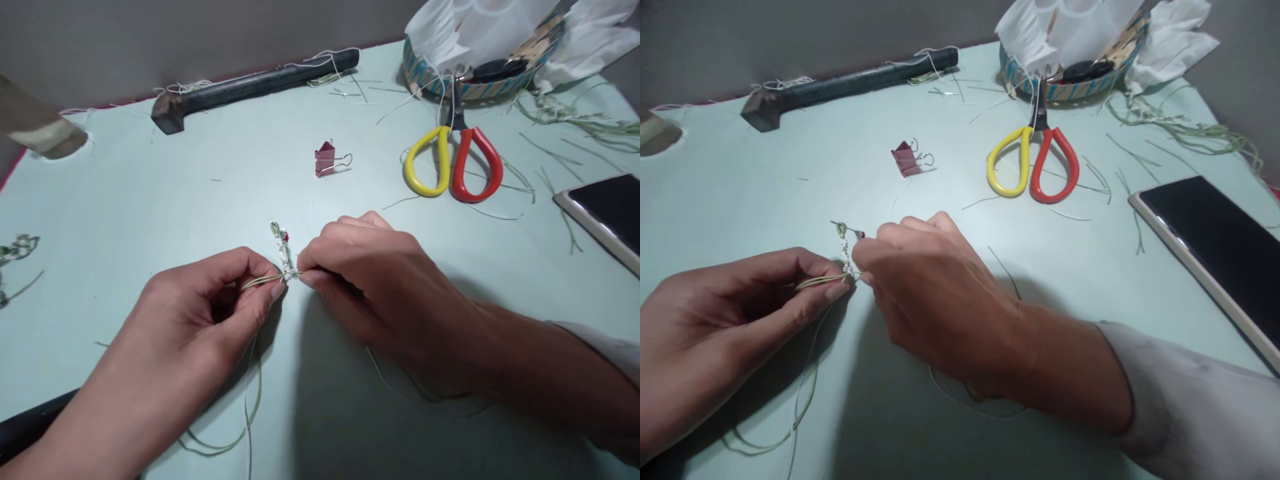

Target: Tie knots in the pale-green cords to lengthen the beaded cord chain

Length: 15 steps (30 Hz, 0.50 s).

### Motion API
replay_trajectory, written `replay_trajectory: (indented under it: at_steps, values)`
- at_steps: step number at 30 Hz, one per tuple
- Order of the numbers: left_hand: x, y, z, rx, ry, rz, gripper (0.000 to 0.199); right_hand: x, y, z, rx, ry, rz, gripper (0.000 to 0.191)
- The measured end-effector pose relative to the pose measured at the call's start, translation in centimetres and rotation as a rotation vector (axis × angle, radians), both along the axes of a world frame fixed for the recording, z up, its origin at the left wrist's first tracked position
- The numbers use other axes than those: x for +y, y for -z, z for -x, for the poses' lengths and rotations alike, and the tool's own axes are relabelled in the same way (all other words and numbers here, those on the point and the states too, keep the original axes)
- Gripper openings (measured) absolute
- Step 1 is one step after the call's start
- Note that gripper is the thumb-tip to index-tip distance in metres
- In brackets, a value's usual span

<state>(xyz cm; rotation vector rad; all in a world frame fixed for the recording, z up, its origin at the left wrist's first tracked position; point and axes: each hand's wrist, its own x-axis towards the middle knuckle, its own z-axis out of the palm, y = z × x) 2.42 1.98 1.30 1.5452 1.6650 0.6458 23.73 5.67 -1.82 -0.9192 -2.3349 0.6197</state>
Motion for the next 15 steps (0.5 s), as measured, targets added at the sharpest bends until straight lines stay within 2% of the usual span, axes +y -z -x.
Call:
replay_trajectory:
  at_steps: [9, 15]
  values:
    - [-0.7, 0.7, 1.1, 0.284, 0.124, -0.233, 0.024, 0.0, 0.0, 0.0, -0.004, 0.018, 0.008, 0.026]
    - [-0.7, 0.4, 1.4, 0.304, 0.195, -0.287, 0.028, 0.0, 0.0, 0.1, 0.018, 0.021, -0.017, 0.027]
